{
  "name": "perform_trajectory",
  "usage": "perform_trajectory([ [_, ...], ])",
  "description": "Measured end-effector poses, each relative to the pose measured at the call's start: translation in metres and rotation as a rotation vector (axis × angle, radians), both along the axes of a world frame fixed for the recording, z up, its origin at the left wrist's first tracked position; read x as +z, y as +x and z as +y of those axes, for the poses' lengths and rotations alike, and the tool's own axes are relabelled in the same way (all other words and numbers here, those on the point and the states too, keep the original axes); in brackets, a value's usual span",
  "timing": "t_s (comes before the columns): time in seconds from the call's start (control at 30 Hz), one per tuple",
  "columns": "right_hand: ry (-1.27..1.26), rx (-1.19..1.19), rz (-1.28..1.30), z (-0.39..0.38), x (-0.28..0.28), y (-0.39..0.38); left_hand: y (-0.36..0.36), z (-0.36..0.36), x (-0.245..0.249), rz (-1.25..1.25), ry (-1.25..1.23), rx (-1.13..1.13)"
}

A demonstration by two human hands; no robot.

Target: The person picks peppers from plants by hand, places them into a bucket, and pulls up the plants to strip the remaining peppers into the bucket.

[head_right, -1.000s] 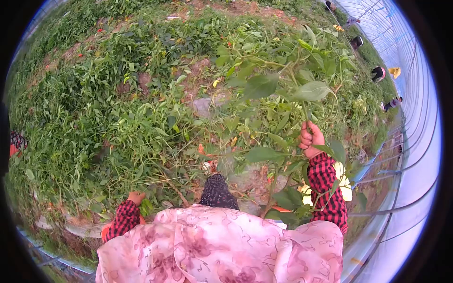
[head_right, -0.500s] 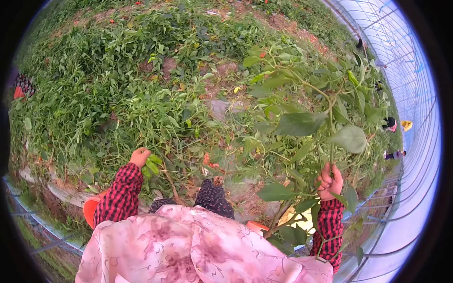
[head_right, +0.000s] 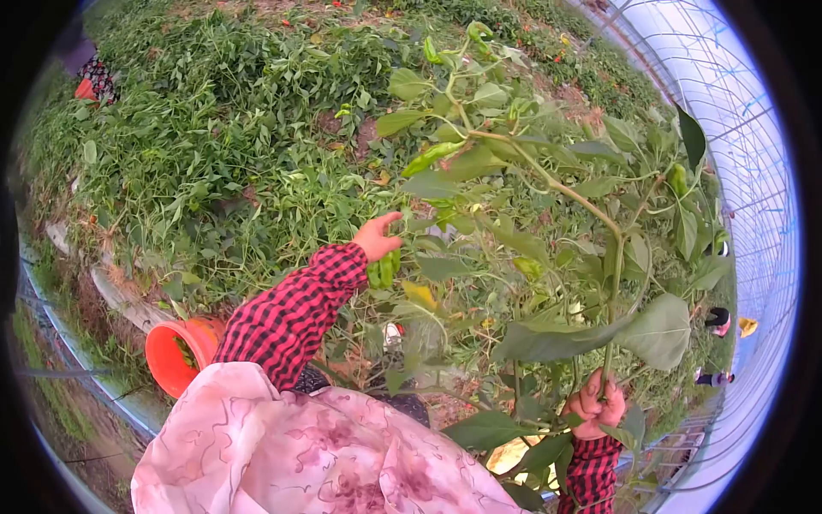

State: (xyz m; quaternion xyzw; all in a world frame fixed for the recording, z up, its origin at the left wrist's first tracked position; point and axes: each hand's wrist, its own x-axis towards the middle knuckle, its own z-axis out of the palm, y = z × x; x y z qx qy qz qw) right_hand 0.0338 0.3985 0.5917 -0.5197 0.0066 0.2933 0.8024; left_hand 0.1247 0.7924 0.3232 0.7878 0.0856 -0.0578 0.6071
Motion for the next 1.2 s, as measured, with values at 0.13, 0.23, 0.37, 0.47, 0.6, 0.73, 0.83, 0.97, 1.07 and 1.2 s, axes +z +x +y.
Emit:
perform_trajectory([
  [0.13,0.088,0.143,0.019,0.012,0.004,-0.002,0.046,-0.004,-0.003,0.197,0.191,0.064],
  [0.23,0.071,0.19,0.012,0.021,0.008,-0.012,0.049,0.005,0.028,0.344,0.205,-0.099],
  [0.37,0.121,0.225,0.081,0.03,0.01,-0.022,0.083,-0.004,-0.093,0.194,-0.102,-0.213],
  [0.47,0.16,0.225,0.09,0.029,0.002,-0.025,0.075,-0.001,-0.094,0.163,-0.438,-0.291],
  [0.6,0.108,0.321,0.116,0.036,0.002,-0.021,0.053,-0.002,-0.056,0.207,-0.586,-0.203],
  [0.73,-0.063,0.335,-0.092,0.038,0.006,-0.03,0.074,0.004,-0.128,0.149,-0.342,-0.207],
  [0.83,-0.069,0.362,0.119,0.033,0.003,-0.038,0.099,0.023,-0.091,-0.027,-0.335,-0.198],
  [0.97,0.076,0.395,0.292,0.029,-0.007,-0.034,0.067,0.025,-0.049,-0.061,-0.16,-0.311],
  [1.07,0.381,0.548,0.36,0.039,-0.03,-0.028,0.049,0.047,-0.023,-0.011,-0.062,-0.374],
  [1.2,-0.447,-0.154,-0.243,0.069,-0.034,-0.052,0.043,0.084,0.024,0.085,0.026,-0.463],
])
